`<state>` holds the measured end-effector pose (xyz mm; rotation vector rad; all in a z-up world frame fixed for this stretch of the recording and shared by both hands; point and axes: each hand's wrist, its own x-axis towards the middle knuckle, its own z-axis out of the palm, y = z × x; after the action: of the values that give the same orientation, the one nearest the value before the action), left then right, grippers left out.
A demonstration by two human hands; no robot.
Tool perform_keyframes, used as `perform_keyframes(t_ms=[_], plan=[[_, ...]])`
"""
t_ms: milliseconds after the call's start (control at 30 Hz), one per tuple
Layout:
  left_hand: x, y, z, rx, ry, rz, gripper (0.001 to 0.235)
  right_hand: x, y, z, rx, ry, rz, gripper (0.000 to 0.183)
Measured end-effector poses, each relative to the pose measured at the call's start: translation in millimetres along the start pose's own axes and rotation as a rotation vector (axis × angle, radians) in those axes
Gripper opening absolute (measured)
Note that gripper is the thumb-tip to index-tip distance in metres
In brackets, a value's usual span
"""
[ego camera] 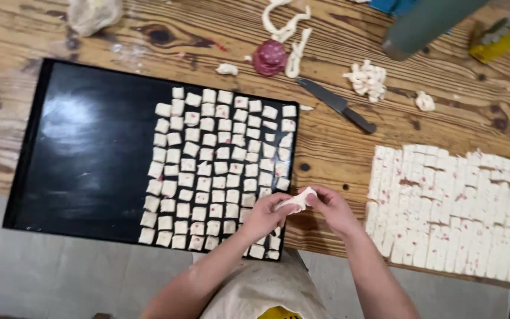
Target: The person arranges small square dough pieces with red speckles onto a black baking tray. They pick up the pieces from a wooden board and place them in neat rows on the tray, filling it progressively.
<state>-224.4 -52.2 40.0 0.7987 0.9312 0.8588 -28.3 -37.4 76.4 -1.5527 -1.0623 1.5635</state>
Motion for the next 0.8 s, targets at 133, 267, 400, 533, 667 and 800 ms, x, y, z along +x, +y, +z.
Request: perform_keyframes(t_ms=[133,267,400,533,667,800], plan=[[-43.5,10.9,-85.2,-0.299,0.05,-0.04,0.019,75.4,11.2,68.7,-0.115,0.065,-0.079,0.023],[-86.5,40.5,-155.7,-0.553,0.328,0.036,0.03,140.9,-62.1,169.4,-0.363,-0.008,-0.25,0.033],[-126.7,70.8,-210.5,-0.48,0.475,-0.002,0.036,206.4,-109.4,266.6,-0.712,-0.021,-0.357,0.043],[-147.6,81.0,-255.8,-0.497,0.514,-0.054,0.035,269.7,-103.0,319.4,-0.875,0.032,-0.504,0.041],[-155.8,75.9,-289.6,-0.379,0.533,-0.043,0.031,274.4,-93.2,338.4,-1.159,0.153,-0.745,0.052],[-151.8,70.5,-312.2,-0.354,0.659,-0.07,0.033,171.9,-84.3,382.2,-0.587,-0.123,-0.571,0.034]])
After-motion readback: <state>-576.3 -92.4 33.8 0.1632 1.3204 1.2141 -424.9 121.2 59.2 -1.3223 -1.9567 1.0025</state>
